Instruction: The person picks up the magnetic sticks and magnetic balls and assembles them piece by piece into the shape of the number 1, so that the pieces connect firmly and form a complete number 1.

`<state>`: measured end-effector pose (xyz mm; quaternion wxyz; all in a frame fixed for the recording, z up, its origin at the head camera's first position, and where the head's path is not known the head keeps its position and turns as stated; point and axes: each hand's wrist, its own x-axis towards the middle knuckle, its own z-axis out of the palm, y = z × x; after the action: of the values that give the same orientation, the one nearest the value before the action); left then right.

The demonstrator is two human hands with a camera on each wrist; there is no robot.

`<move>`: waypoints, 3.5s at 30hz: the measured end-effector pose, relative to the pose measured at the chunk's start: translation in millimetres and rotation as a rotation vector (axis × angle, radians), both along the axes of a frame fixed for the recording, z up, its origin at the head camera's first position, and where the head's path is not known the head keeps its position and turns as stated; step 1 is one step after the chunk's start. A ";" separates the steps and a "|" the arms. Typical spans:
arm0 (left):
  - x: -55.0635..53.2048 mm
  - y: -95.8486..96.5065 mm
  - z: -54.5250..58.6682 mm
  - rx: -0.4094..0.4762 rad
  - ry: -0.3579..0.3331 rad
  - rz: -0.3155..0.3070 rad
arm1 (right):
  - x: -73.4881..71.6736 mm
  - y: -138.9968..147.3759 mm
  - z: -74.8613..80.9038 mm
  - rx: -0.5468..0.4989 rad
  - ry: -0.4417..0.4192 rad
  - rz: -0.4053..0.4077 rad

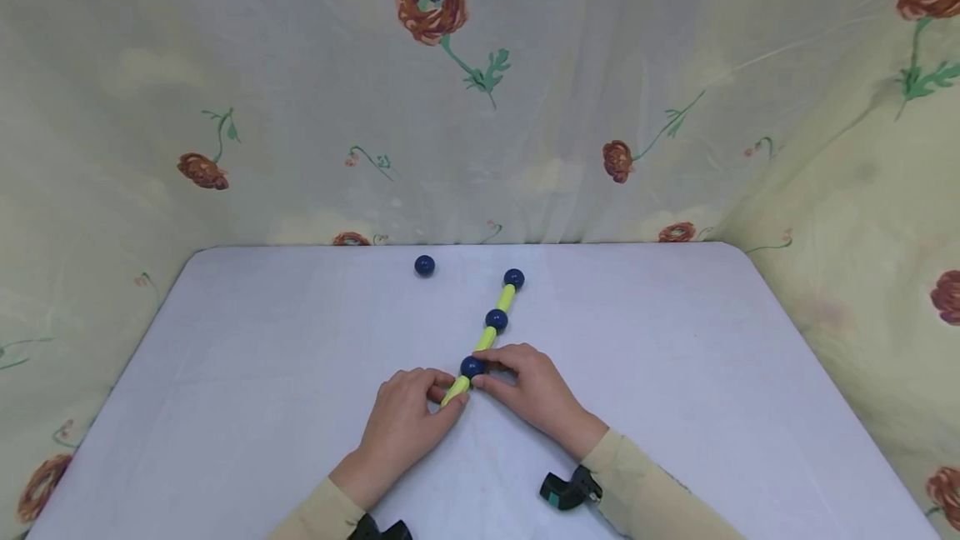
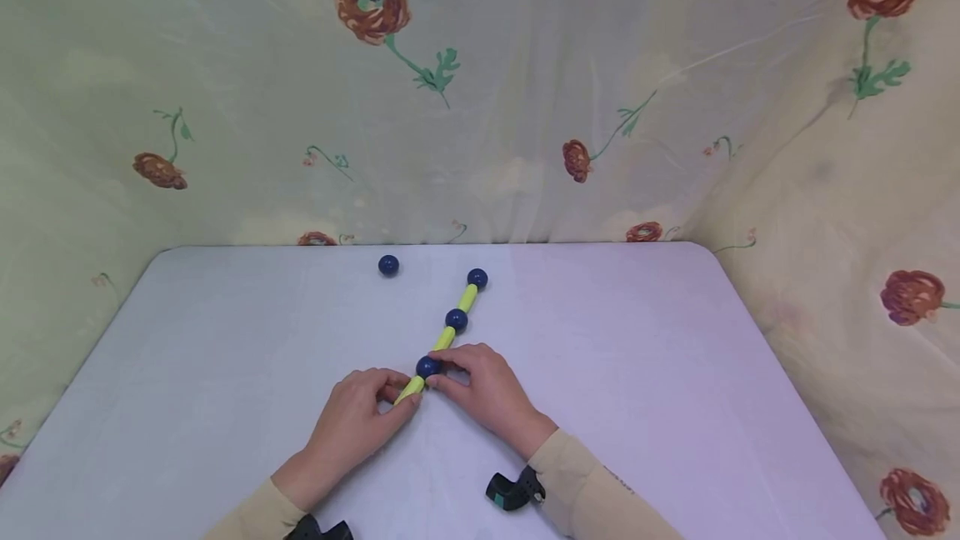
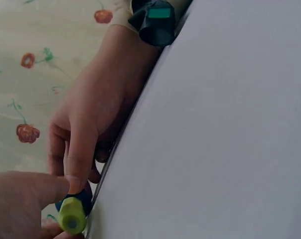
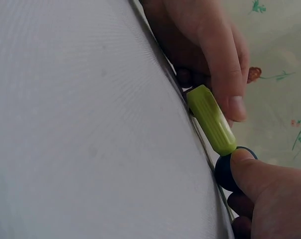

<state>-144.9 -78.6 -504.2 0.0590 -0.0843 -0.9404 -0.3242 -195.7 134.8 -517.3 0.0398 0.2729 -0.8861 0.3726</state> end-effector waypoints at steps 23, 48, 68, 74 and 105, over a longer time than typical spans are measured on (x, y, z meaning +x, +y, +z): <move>-97.2 -69.6 31.0 -0.017 -0.020 0.128 | 0.1 1.0 -2.9 0.009 -0.009 0.005; -177.4 -53.4 21.4 0.008 -0.218 -0.009 | 0.8 0.7 -0.9 0.013 -0.032 0.014; -183.5 -55.2 7.5 -0.051 -0.146 -0.052 | 1.2 1.8 -1.2 0.040 0.027 0.041; -183.4 -53.0 7.0 -0.059 -0.141 -0.059 | 1.3 3.1 -0.2 0.048 0.036 0.034; -123.2 -77.3 27.2 0.207 -0.203 -0.036 | 4.3 1.3 4.3 0.080 -0.004 0.009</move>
<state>-268.1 -155.9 -477.0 -0.0338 -0.0615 -0.9013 -0.4275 -191.5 136.2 -513.0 0.0255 0.2774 -0.8991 0.3376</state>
